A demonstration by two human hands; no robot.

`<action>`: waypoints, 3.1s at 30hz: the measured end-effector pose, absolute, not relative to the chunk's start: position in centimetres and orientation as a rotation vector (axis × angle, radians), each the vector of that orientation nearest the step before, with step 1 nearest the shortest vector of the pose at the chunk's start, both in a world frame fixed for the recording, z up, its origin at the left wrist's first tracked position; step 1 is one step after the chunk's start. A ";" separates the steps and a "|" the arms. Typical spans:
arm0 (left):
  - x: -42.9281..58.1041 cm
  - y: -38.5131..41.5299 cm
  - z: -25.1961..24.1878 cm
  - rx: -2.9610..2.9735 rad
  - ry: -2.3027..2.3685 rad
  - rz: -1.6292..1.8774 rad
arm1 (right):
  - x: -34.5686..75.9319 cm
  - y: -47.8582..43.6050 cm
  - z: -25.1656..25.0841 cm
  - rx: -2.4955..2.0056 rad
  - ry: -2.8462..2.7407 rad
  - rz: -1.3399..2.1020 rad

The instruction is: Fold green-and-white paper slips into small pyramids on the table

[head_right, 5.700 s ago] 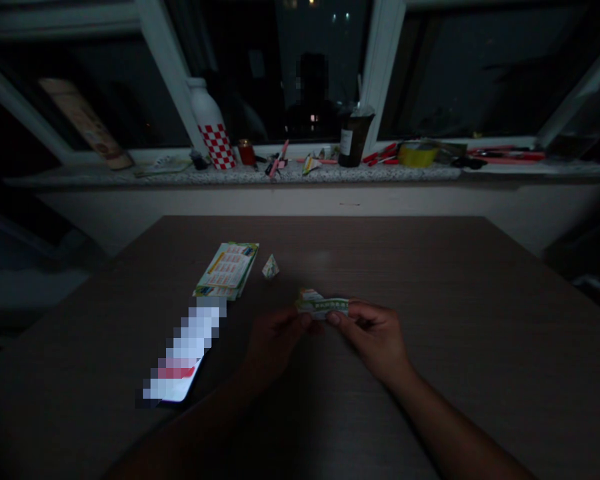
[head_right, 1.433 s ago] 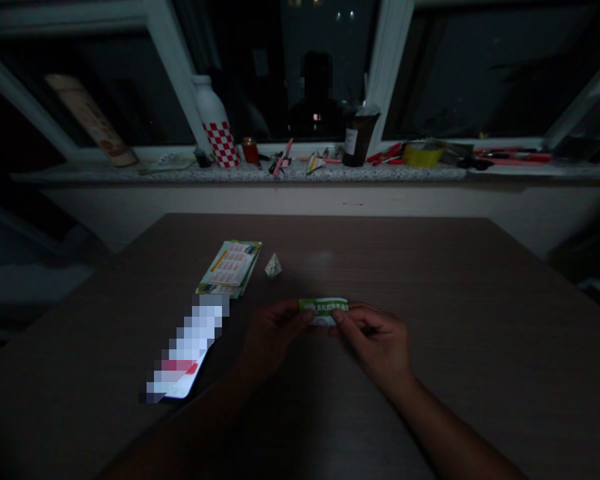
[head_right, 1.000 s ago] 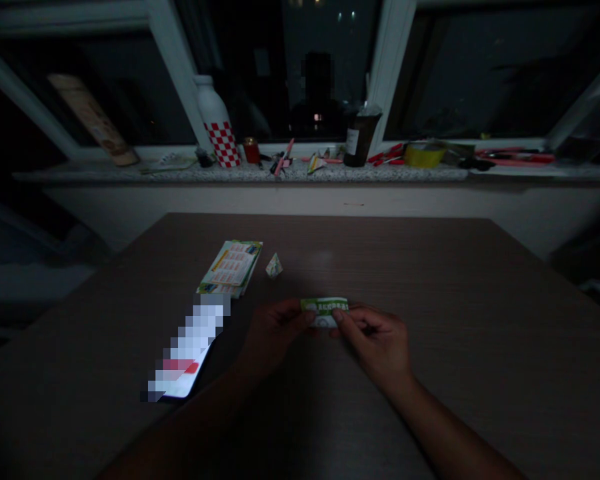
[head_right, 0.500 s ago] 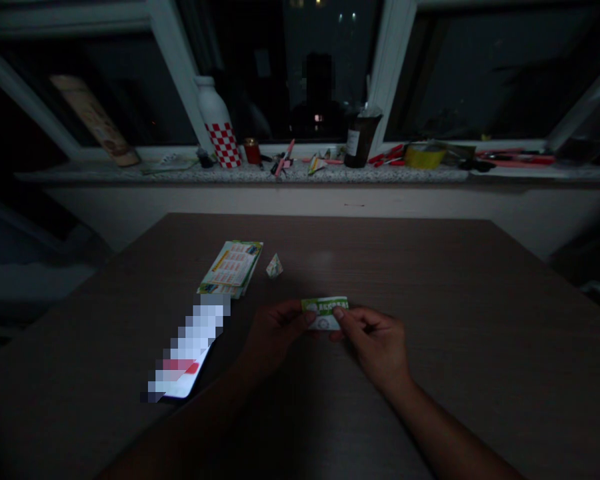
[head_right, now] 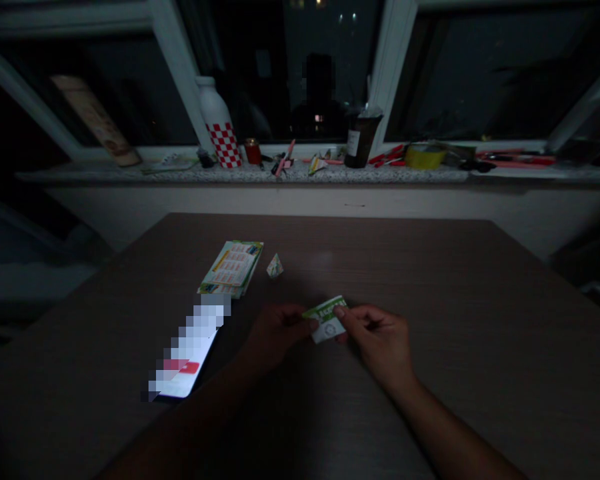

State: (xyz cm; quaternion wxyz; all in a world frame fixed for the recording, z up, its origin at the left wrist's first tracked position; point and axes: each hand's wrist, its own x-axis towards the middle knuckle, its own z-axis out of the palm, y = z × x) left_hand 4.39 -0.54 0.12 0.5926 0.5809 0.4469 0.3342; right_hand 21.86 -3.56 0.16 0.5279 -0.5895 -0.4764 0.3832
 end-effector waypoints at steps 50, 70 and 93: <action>5.7 -0.7 -0.9 1.032 0.990 1.029 | 22.3 -3.0 0.1 -1.261 -1.168 1.120; 6.0 -1.0 -0.7 1.043 0.958 0.992 | 22.5 -3.0 0.0 -1.227 -1.128 1.086; 5.9 -1.1 -0.8 1.146 0.995 0.951 | 22.5 -3.1 0.1 -1.171 -0.965 1.046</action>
